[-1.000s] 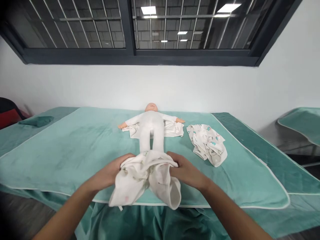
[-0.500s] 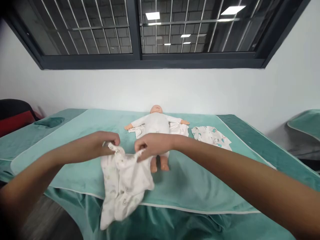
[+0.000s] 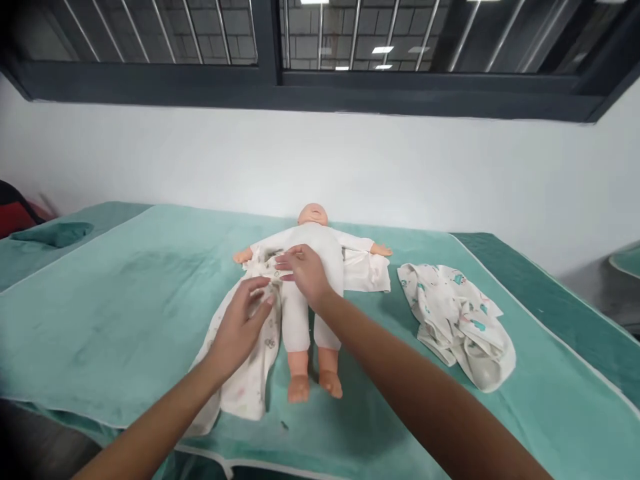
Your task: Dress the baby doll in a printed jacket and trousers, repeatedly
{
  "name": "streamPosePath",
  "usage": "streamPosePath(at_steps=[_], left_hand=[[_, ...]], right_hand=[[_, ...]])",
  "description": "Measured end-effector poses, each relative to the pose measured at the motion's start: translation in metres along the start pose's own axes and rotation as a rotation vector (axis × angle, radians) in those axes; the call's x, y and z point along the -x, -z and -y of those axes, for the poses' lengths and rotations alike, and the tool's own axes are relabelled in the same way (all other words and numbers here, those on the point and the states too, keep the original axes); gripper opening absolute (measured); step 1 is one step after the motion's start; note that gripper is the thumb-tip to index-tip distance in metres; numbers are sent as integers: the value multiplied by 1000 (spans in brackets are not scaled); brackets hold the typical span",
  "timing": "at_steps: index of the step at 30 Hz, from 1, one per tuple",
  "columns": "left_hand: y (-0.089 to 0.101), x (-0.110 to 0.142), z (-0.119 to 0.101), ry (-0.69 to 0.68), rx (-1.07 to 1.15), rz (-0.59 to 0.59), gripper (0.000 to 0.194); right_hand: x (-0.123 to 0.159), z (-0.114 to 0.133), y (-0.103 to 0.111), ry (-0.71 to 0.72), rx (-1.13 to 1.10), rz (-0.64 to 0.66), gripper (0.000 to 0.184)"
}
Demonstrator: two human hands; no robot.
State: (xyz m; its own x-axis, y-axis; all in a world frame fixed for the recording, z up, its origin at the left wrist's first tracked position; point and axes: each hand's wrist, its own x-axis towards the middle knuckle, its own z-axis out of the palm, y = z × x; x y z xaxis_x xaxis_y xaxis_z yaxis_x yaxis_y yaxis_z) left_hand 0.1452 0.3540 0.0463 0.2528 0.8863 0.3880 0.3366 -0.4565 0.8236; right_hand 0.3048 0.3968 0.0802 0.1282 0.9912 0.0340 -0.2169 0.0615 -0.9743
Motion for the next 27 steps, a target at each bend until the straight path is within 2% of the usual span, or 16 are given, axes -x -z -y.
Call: streamPosePath(at_steps=[2, 4, 5, 7, 8, 10, 13, 15, 18, 22, 25, 27], left_hand=[[-11, -7, 3, 183, 167, 89, 32], [-20, -20, 6, 361, 303, 153, 36], [-24, -27, 8, 425, 364, 183, 39], [-34, -41, 10, 514, 462, 228, 45], [-40, -47, 12, 552, 498, 234, 49], [-50, -58, 13, 641, 536, 207, 64], [-55, -72, 11, 757, 552, 134, 83], [-47, -81, 7, 772, 556, 119, 84], [-13, -96, 4, 736, 610, 95, 78], [53, -110, 18, 649, 670, 14, 73], [101, -115, 46, 609, 616, -33, 66], [128, -116, 69, 595, 582, -62, 59]], right_hand=[[-23, 0, 23, 163, 201, -68, 15], [-54, -3, 55, 373, 457, -205, 17], [-70, -5, 72, 426, 583, -292, 23], [-102, -11, 105, 425, 768, -415, 38], [-117, -13, 119, 368, 826, -413, 44], [-140, -15, 137, 216, 908, -278, 51], [-164, -8, 143, 68, 1003, -33, 59], [-176, 2, 133, 30, 1023, 37, 65], [-193, 13, 102, 41, 999, 80, 66], [-215, 11, 33, 121, 908, 96, 68], [-234, -2, -26, 161, 852, 141, 74], [-246, -14, -62, 238, 812, 196, 73]])
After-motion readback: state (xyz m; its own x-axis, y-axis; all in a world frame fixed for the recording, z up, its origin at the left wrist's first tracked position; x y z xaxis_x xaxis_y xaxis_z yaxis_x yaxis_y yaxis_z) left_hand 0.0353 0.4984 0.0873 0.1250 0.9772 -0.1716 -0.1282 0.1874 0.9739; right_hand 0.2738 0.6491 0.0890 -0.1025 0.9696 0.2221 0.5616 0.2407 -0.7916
